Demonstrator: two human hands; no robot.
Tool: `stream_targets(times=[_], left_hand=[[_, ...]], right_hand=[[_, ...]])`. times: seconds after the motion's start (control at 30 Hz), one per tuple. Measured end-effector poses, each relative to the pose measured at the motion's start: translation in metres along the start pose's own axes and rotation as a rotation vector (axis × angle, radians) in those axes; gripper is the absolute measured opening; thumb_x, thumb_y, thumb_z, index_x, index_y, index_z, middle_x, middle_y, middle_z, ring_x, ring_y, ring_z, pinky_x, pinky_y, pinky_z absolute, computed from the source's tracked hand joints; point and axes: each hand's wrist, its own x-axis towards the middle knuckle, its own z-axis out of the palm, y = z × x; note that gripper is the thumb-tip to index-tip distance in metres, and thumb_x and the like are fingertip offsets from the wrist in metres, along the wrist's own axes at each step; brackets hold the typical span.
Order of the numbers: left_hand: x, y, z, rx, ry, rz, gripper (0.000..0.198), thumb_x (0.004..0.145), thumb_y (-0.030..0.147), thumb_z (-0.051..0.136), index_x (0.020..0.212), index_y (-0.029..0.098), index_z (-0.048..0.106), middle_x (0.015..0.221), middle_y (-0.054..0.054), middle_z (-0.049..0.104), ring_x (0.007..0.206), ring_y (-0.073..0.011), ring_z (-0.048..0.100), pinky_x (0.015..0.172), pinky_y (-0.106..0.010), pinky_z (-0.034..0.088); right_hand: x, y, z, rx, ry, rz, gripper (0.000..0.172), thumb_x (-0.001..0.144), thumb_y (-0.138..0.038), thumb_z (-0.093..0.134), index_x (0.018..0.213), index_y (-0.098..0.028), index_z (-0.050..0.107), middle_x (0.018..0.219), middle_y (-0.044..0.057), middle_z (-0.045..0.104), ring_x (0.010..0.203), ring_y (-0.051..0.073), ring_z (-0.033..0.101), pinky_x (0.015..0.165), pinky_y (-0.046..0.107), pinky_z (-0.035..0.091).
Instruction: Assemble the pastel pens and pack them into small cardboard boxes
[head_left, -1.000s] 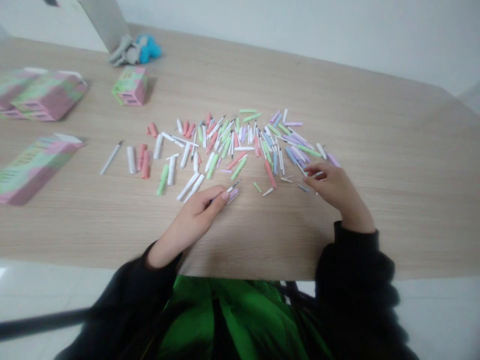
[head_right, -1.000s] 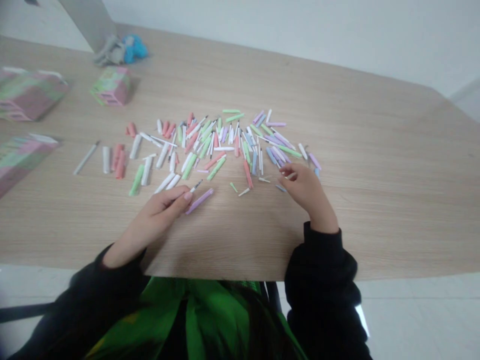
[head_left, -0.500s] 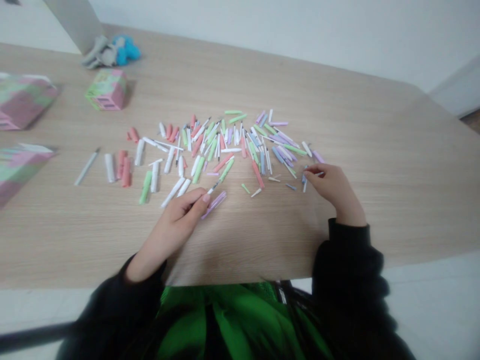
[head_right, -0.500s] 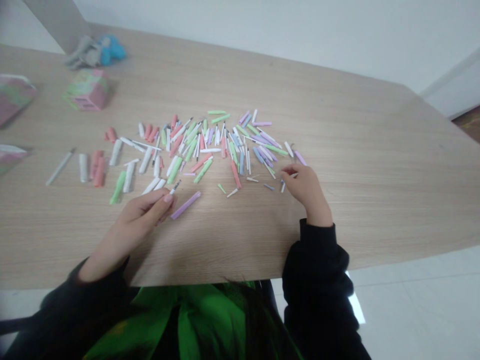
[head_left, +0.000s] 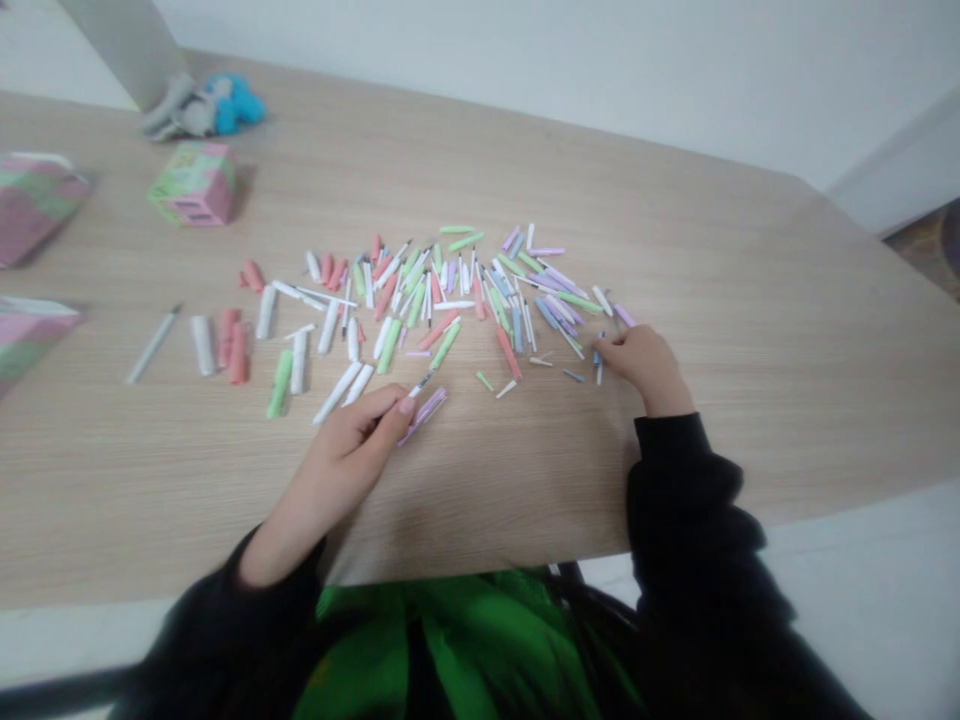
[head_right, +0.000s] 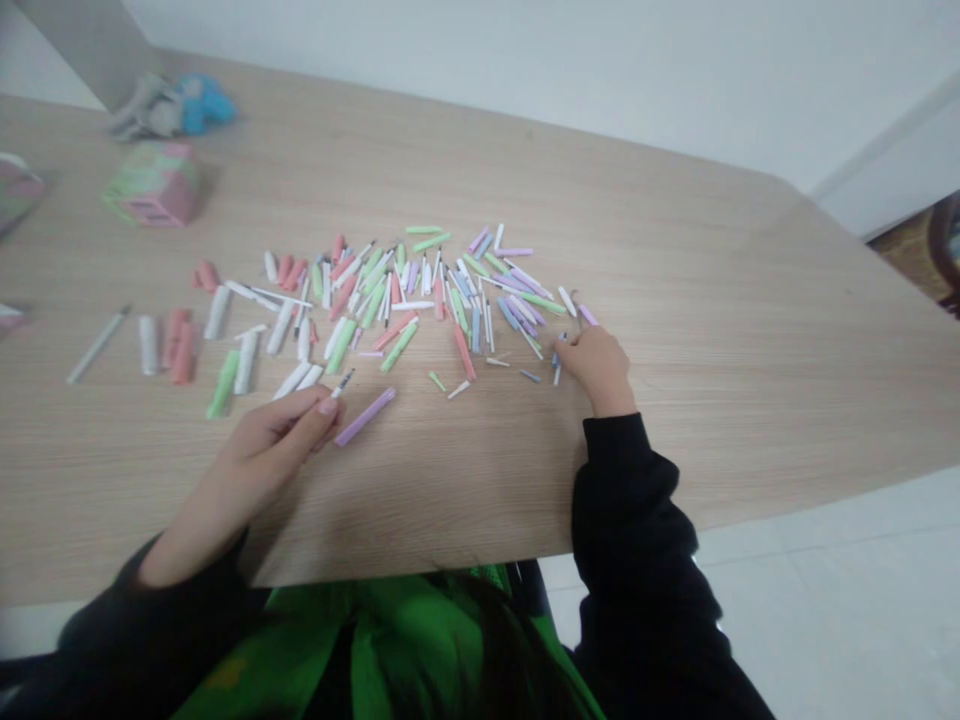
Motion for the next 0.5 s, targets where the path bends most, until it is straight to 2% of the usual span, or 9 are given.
stream_targets(times=[0.17, 0.33, 0.4, 0.47, 0.5], left_hand=[[0.000, 0.001, 0.001, -0.004, 0.003, -0.009, 0.038, 0.098, 0.041, 0.043, 0.066, 0.021, 0.044, 0.062, 0.004, 0.040, 0.061, -0.0139, 0.041, 0.058, -0.029, 0.031], [0.000, 0.000, 0.001, -0.021, 0.010, 0.002, 0.038, 0.099, 0.041, 0.043, 0.067, 0.021, 0.044, 0.064, 0.004, 0.041, 0.062, -0.0139, 0.042, 0.061, -0.029, 0.032], [0.001, 0.000, 0.002, -0.030, 0.011, 0.001, 0.039, 0.099, 0.041, 0.043, 0.066, 0.021, 0.043, 0.064, 0.004, 0.042, 0.063, -0.0139, 0.042, 0.062, -0.029, 0.032], [0.002, 0.001, 0.003, -0.055, -0.002, -0.001, 0.038, 0.100, 0.041, 0.044, 0.067, 0.020, 0.044, 0.064, 0.004, 0.042, 0.064, -0.0139, 0.043, 0.063, -0.028, 0.032], [0.002, 0.001, 0.004, -0.071, -0.014, 0.006, 0.038, 0.100, 0.040, 0.044, 0.067, 0.020, 0.045, 0.064, 0.004, 0.042, 0.065, -0.0140, 0.043, 0.063, -0.028, 0.033]], right_hand=[[-0.005, -0.016, 0.002, -0.040, 0.063, 0.007, 0.040, 0.084, -0.042, 0.060, 0.100, -0.010, 0.078, 0.101, 0.024, 0.077, 0.099, 0.038, 0.073, 0.076, 0.040, 0.054], [-0.008, -0.014, -0.005, 0.025, 0.130, -0.016, 0.032, 0.082, -0.042, 0.065, 0.086, -0.013, 0.078, 0.088, 0.020, 0.076, 0.091, 0.036, 0.072, 0.072, 0.040, 0.051], [-0.015, -0.012, -0.015, 0.188, 0.245, -0.043, 0.022, 0.080, -0.035, 0.067, 0.078, -0.015, 0.076, 0.074, 0.013, 0.072, 0.076, 0.028, 0.068, 0.065, 0.036, 0.046], [-0.028, -0.016, -0.026, 0.469, 0.365, -0.100, 0.015, 0.078, -0.027, 0.068, 0.068, -0.017, 0.072, 0.059, 0.005, 0.063, 0.057, 0.018, 0.056, 0.055, 0.031, 0.037], [-0.038, -0.022, -0.032, 0.634, 0.384, -0.144, 0.016, 0.078, -0.025, 0.067, 0.064, -0.018, 0.069, 0.053, 0.001, 0.057, 0.050, 0.014, 0.048, 0.050, 0.029, 0.033]])
